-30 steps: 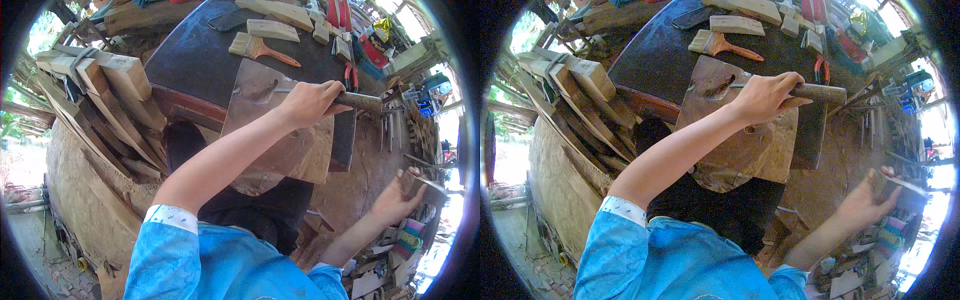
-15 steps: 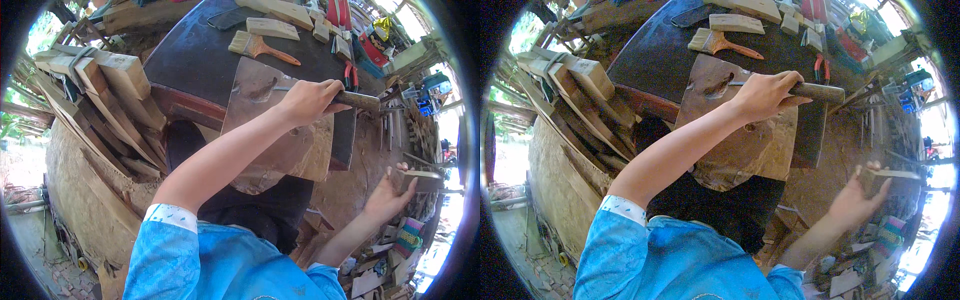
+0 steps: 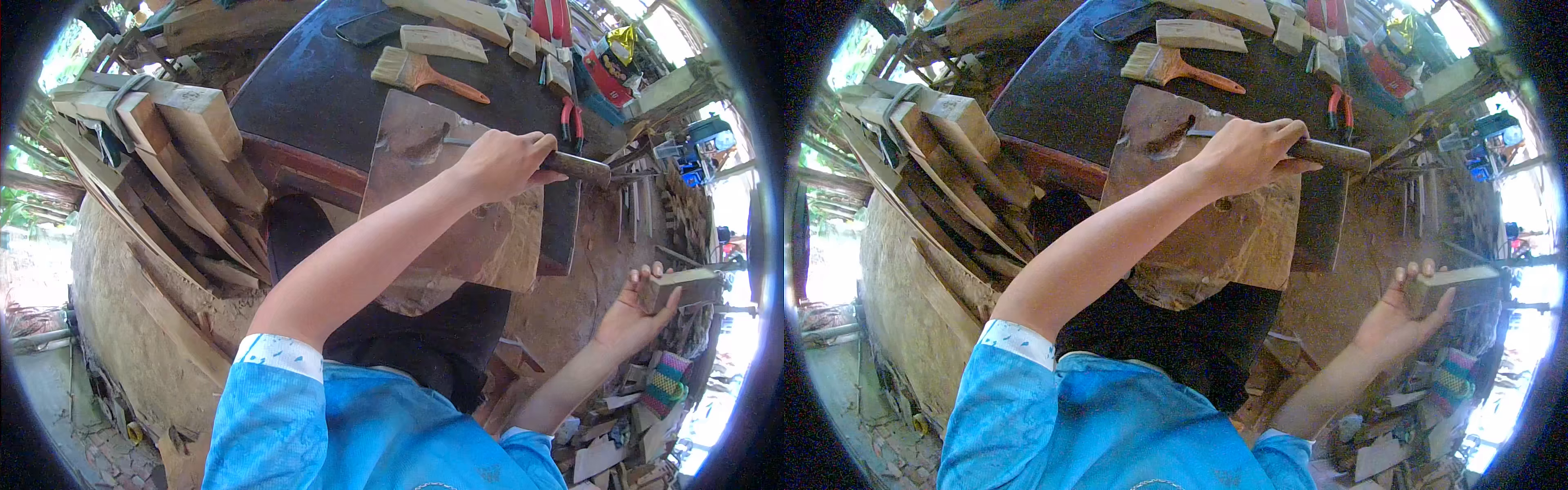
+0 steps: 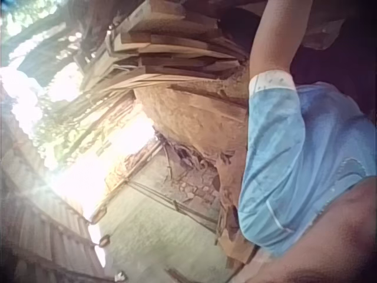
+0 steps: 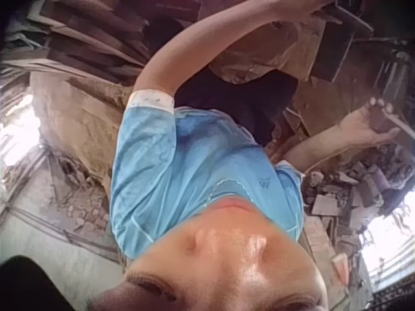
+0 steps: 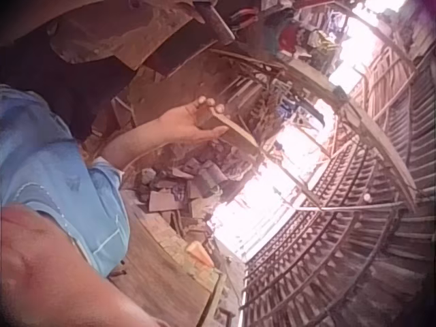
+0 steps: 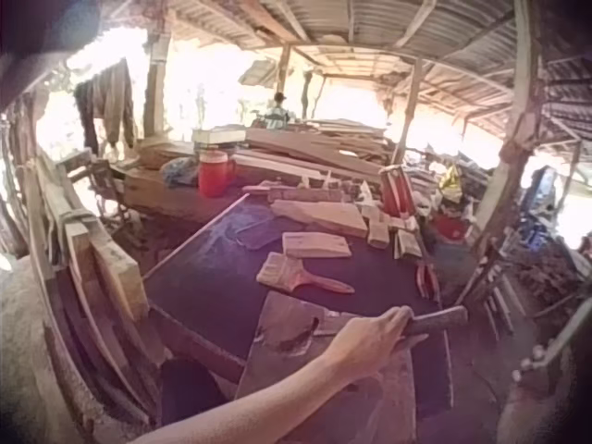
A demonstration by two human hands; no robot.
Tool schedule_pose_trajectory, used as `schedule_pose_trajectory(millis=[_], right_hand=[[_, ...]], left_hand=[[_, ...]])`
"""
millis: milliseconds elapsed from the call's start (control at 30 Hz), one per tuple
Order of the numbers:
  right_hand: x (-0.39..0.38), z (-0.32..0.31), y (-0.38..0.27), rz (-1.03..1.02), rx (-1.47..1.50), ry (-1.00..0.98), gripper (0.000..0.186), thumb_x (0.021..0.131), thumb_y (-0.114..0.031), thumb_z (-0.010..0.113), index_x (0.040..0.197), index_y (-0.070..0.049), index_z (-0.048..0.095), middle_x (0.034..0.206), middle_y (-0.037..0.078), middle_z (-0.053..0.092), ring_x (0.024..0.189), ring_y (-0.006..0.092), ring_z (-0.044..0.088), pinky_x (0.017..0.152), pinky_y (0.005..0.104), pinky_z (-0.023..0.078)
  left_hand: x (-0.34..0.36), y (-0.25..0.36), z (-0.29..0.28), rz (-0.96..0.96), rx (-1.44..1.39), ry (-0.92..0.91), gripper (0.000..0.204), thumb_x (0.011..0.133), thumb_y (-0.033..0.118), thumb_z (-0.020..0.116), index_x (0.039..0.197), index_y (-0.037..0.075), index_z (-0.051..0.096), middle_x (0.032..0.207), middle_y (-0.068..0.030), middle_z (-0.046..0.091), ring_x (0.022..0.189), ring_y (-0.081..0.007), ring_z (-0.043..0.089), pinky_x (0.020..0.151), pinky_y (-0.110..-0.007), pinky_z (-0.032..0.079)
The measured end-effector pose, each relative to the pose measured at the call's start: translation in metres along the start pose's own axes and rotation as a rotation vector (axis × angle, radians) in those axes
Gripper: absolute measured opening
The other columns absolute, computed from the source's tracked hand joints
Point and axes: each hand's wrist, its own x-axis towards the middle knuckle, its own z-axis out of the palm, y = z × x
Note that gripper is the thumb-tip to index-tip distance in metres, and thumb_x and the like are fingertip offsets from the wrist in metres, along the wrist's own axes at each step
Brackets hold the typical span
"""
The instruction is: Use a chisel and a wooden mallet to carve out or mortise a piece of wood on a workbench.
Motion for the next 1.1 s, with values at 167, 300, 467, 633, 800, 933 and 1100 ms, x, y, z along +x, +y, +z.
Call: schedule_pose_trajectory(millis=[167, 300, 467, 633, 800, 933, 1100], right_hand=[[-0.033, -0.001, 0.031, 0.416, -0.161, -0.180, 0.036, 0.102, -0.028, 0.052, 0.126, 0.000, 0.052, 0.095, 0.011, 0.058, 0.077, 0.0196, 0.054, 0.068, 0.0312, 0.049], [-0.026, -0.007, 0.018, 0.464, -0.108, -0.205, 0.036, 0.102, -0.026, 0.053, 0.126, 0.000, 0.052, 0.097, 0.011, 0.058, 0.077, 0.0188, 0.053, 0.066, 0.0311, 0.048], [-0.011, -0.002, 0.025, 0.184, 0.076, -0.107, 0.041, 0.102, -0.026, 0.054, 0.130, 0.002, 0.050, 0.103, 0.014, 0.057, 0.083, 0.0182, 0.053, 0.069, 0.0282, 0.047], [-0.038, -0.017, 0.031, 0.664, -0.152, -0.511, 0.045, 0.101, -0.025, 0.055, 0.135, 0.002, 0.047, 0.102, 0.014, 0.056, 0.083, 0.0185, 0.053, 0.068, 0.0268, 0.046], [-0.024, -0.017, 0.019, 0.408, -0.037, -0.210, 0.044, 0.100, -0.026, 0.053, 0.135, 0.001, 0.047, 0.099, 0.013, 0.057, 0.081, 0.0190, 0.054, 0.065, 0.0288, 0.046], [-0.042, 0.038, 0.036, 0.241, -0.021, 0.198, 0.043, 0.098, -0.026, 0.054, 0.134, -0.002, 0.049, 0.097, 0.011, 0.058, 0.079, 0.0184, 0.054, 0.064, 0.0305, 0.046], [-0.046, -0.028, 0.042, 0.548, -0.302, -0.362, 0.040, 0.096, -0.028, 0.059, 0.127, -0.005, 0.052, 0.099, 0.010, 0.061, 0.083, 0.0165, 0.057, 0.071, 0.0285, 0.046]], left_hand=[[-0.004, -0.003, 0.001, -0.002, 0.056, -0.032, 0.050, 0.096, 0.054, 0.055, 0.100, 0.004, 0.053, 0.087, -0.0143, 0.067, 0.070, -0.0369, 0.068, 0.058, -0.045, 0.054], [-0.004, -0.002, 0.001, 0.022, -0.026, 0.005, 0.054, 0.093, 0.058, 0.056, 0.102, 0.006, 0.051, 0.091, -0.0150, 0.067, 0.071, -0.0415, 0.067, 0.058, -0.051, 0.053], [0.000, -0.001, 0.001, -0.010, 0.008, -0.046, 0.054, 0.094, 0.059, 0.055, 0.101, 0.006, 0.050, 0.091, -0.0154, 0.067, 0.071, -0.0420, 0.066, 0.057, -0.052, 0.052], [-0.002, -0.005, -0.002, -0.013, 0.079, -0.042, 0.052, 0.096, 0.056, 0.053, 0.098, 0.004, 0.053, 0.087, -0.0126, 0.067, 0.071, -0.0354, 0.069, 0.058, -0.045, 0.054], [0.001, 0.001, -0.005, -0.012, 0.081, -0.054, 0.054, 0.095, 0.058, 0.053, 0.099, 0.004, 0.054, 0.086, -0.0142, 0.068, 0.071, -0.0356, 0.069, 0.059, -0.045, 0.054], [-0.001, -0.003, -0.002, -0.029, 0.103, -0.053, 0.054, 0.095, 0.058, 0.054, 0.099, 0.003, 0.054, 0.084, -0.0139, 0.068, 0.072, -0.0348, 0.069, 0.059, -0.045, 0.054], [0.001, -0.003, -0.003, -0.002, 0.072, 0.009, 0.054, 0.095, 0.057, 0.055, 0.096, 0.003, 0.055, 0.084, -0.0136, 0.069, 0.073, -0.0333, 0.070, 0.061, -0.043, 0.054]])
